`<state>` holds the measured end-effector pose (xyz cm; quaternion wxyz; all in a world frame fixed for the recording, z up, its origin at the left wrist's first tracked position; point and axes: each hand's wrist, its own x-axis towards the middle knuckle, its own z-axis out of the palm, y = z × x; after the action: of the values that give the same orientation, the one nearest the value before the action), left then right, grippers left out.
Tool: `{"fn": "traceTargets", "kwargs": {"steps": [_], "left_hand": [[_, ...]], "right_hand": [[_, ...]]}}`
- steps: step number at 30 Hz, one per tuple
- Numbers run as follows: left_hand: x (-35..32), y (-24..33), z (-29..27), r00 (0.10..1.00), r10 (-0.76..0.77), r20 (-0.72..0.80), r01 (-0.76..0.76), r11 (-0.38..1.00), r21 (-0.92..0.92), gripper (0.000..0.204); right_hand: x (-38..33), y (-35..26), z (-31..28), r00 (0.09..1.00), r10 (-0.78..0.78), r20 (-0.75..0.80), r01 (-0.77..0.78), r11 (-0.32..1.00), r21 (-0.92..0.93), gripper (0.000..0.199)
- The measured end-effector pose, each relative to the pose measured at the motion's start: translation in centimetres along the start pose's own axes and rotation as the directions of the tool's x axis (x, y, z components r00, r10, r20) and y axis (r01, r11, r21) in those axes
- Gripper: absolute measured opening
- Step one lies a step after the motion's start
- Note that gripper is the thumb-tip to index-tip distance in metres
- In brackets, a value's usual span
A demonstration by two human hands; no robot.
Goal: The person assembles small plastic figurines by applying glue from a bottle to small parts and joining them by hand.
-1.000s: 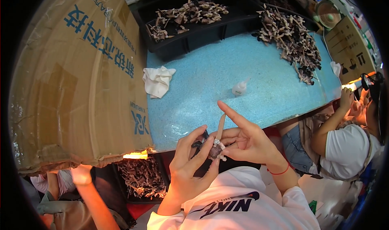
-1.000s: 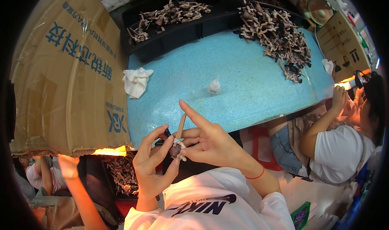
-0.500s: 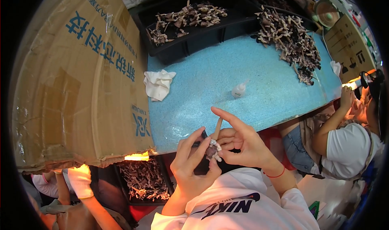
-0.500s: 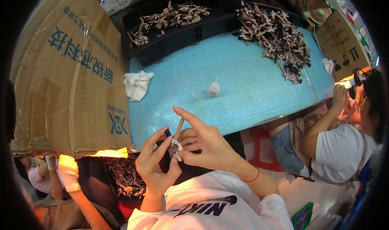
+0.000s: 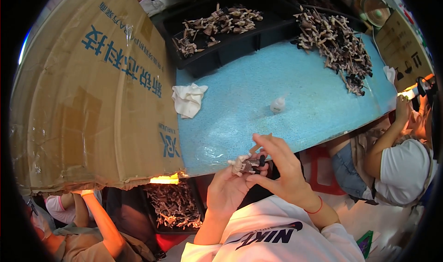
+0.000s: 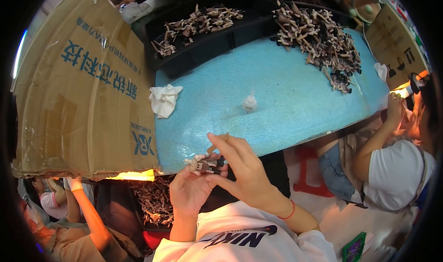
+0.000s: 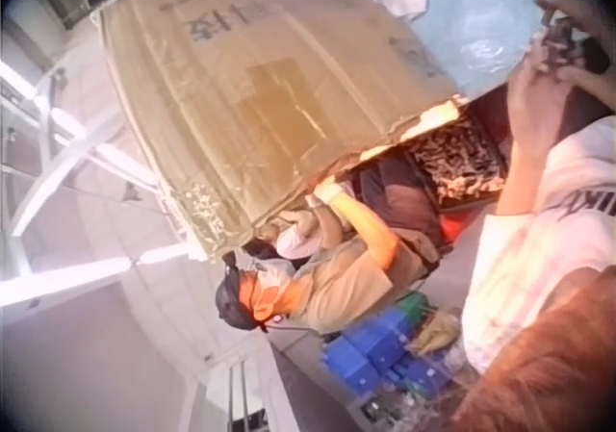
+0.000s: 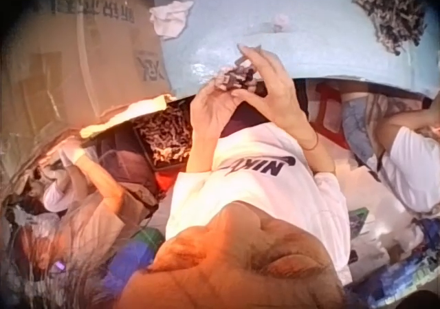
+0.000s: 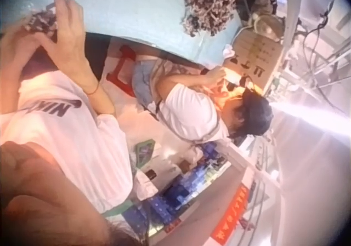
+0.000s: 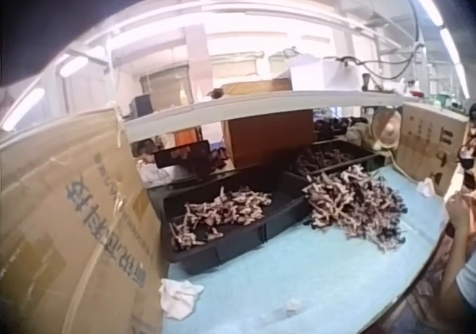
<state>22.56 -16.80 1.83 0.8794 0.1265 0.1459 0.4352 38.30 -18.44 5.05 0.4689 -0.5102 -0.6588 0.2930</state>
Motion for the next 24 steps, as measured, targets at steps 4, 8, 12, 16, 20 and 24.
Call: {"fn": "traceTargets", "kwargs": {"steps": [4,8,12,16,20,24], "left_hand": [[-0.2,-0.2,0.4,0.990,0.010,0.143,0.026,0.969,-0.247,0.041],[-0.3,-0.1,0.7,0.994,-0.022,0.111,0.053,0.957,-0.286,0.035],[-0.6,-0.4,0.3,0.999,-0.006,0.034,0.013,0.981,-0.192,0.029],[-0.5,-0.4,-0.4,1.000,-0.015,0.006,0.015,0.985,-0.175,0.025],[-0.4,-0.6,-0.4,0.998,-0.001,0.062,0.014,0.979,-0.204,0.020],[-0.2,-0.8,0.6,0.989,0.097,0.113,-0.095,0.995,-0.021,0.028]], "right_hand": [[-0.1,-0.1,0.5,0.995,-0.092,0.037,0.094,0.993,-0.077,0.062],[-0.2,-0.1,0.7,0.970,-0.242,0.015,0.240,0.950,-0.200,0.062],[-0.4,-0.6,0.5,0.969,-0.244,0.048,0.249,0.944,-0.215,0.063],[-0.6,-0.7,0.4,0.964,-0.260,0.061,0.267,0.937,-0.226,0.062],[-0.6,-0.6,0.2,0.958,-0.273,0.082,0.285,0.930,-0.233,0.060],[-0.5,-1.1,-0.2,0.965,-0.255,0.067,0.264,0.938,-0.227,0.060]]}}
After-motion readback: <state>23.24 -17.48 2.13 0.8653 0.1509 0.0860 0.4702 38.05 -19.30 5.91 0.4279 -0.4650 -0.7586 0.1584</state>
